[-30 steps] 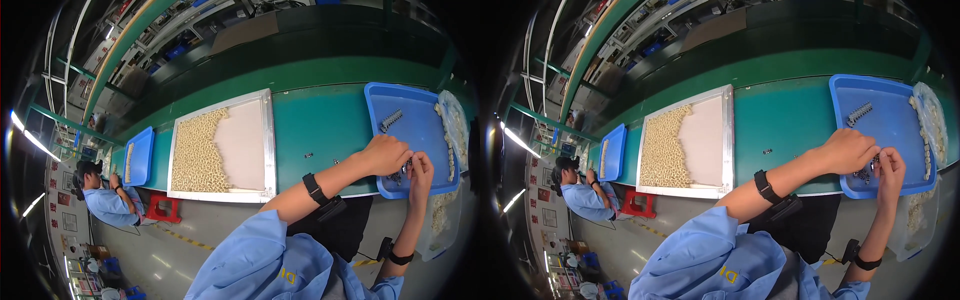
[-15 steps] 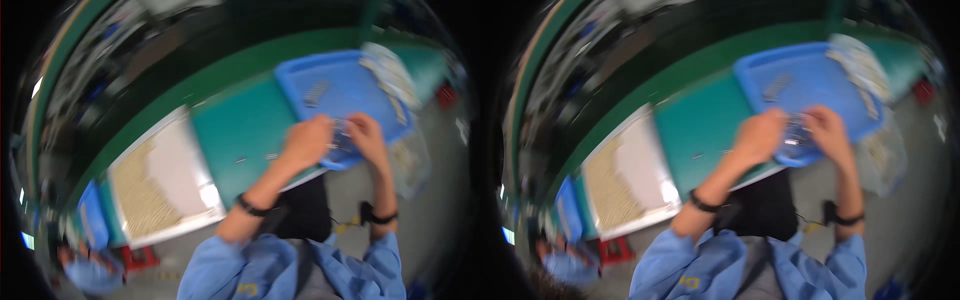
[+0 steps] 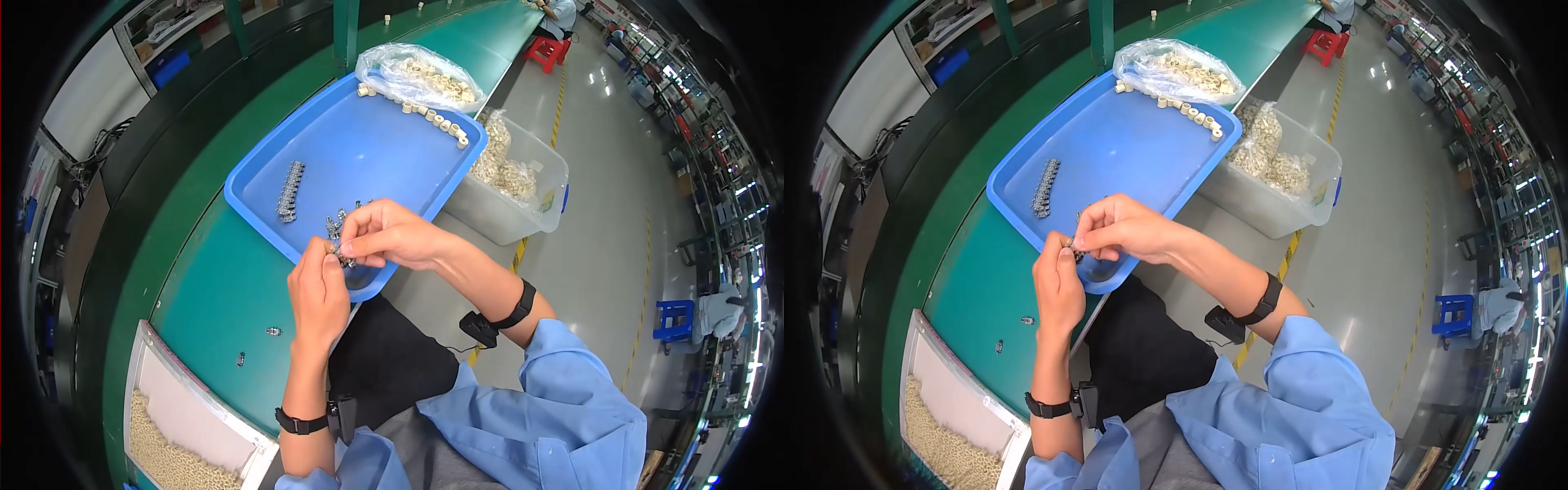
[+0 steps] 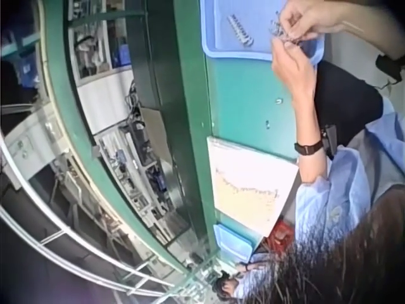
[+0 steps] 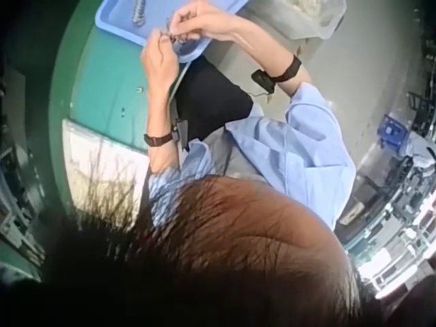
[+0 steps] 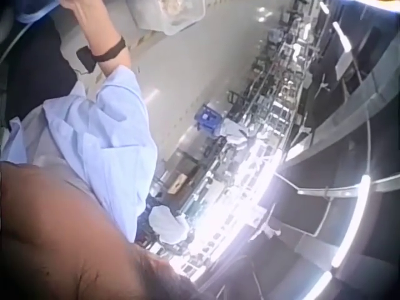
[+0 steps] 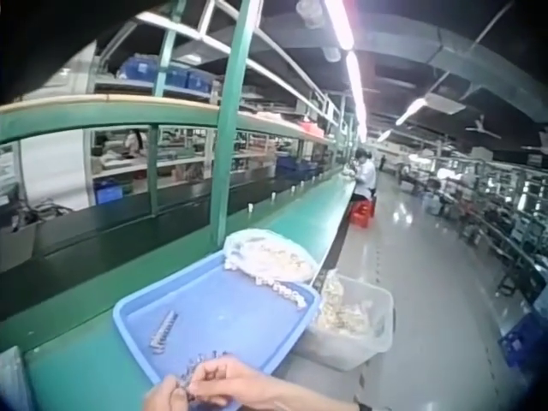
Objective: The person picks up a white plastic component and a metal piece, fits them together by hand, and places the assembly onto a green work surface. They then pick up a metal strip and insert metal pieces into it before placing the completed strip into a blue tray.
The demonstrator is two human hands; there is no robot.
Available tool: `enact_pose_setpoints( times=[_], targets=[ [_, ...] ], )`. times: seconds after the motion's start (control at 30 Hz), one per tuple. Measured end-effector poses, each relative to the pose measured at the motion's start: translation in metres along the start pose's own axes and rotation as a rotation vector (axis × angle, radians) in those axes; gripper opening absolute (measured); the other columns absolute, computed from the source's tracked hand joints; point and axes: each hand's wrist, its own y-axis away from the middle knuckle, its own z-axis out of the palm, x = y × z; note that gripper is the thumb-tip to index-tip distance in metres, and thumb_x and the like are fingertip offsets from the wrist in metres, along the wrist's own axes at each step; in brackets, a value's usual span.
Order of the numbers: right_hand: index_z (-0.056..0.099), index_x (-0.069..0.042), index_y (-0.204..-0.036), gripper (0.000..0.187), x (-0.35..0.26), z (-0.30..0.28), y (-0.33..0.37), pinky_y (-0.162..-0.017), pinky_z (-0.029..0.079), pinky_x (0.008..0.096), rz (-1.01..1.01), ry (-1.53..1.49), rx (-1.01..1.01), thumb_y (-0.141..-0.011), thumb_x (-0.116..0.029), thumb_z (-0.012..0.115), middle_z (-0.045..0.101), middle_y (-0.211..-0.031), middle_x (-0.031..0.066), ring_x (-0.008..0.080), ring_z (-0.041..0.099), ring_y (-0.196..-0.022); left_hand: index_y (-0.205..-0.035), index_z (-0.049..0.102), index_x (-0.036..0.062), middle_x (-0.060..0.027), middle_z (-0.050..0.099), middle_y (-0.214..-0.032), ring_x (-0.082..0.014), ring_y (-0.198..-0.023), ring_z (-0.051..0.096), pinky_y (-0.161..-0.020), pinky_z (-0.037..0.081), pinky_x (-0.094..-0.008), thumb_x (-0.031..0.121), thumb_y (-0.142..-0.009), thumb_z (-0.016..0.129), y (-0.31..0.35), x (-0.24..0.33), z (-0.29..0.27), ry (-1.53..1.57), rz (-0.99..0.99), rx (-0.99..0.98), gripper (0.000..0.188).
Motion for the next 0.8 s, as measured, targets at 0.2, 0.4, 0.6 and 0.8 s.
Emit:
enact_pose_setpoints(
  times=[0.2, 0.4, 0.6, 0.8],
  targets=[
    [0.069, 0.000, -0.093, 0.013, -0.002, -0.012, -0.002, -0.060, 0.046, 0.0257, 0.001, 0.068, 0.117, -0.095, -0.012, 0.067, 0.067, -0.079, 0.0053, 0.0106, 0.059, -0.065, -0.089, 0.053, -0.0003, -0.0161, 0.054, -0.071, -0.0301, -0.061, 0.049, -0.062, 0.041, -0.0415, 0.014, -0.098, 0.042, -0.003, 0.000, -0.001, 0.109, -0.094, 0.022, 0.020],
    [0.069, -0.001, -0.095, 0.012, -0.013, -0.012, 0.005, -0.063, 0.049, 0.0274, -0.146, 0.923, 0.386, -0.096, -0.013, 0.066, 0.067, -0.079, 0.0023, 0.0100, 0.061, -0.067, -0.096, 0.059, -0.0006, -0.0128, 0.056, -0.072, -0.0249, -0.065, 0.051, -0.063, 0.041, -0.0387, 0.013, -0.097, 0.043, -0.007, 0.004, -0.005, 0.055, -0.098, -0.015, 0.022],
    [0.067, -0.003, -0.094, 0.014, 0.003, -0.002, -0.003, -0.059, 0.046, 0.0269, -0.199, 0.539, 0.098, -0.097, -0.016, 0.064, 0.063, -0.077, -0.0004, 0.0074, 0.057, -0.066, -0.101, 0.062, -0.0016, -0.0124, 0.059, -0.074, -0.0213, -0.067, 0.053, -0.064, 0.043, -0.0368, 0.012, -0.099, 0.044, -0.008, -0.001, 0.004, 0.060, -0.075, 0.016, 0.022],
    [0.067, -0.002, -0.090, 0.015, 0.000, -0.002, 0.000, -0.059, 0.044, 0.0250, -0.085, 0.255, 0.076, -0.095, -0.016, 0.065, 0.064, -0.074, 0.0017, 0.0075, 0.056, -0.065, -0.096, 0.058, 0.0001, -0.0055, 0.054, -0.071, -0.0104, -0.065, 0.048, -0.060, 0.040, -0.0278, 0.018, -0.104, 0.044, -0.003, -0.002, 0.000, 0.151, -0.205, -0.053, 0.024]
  ],
)
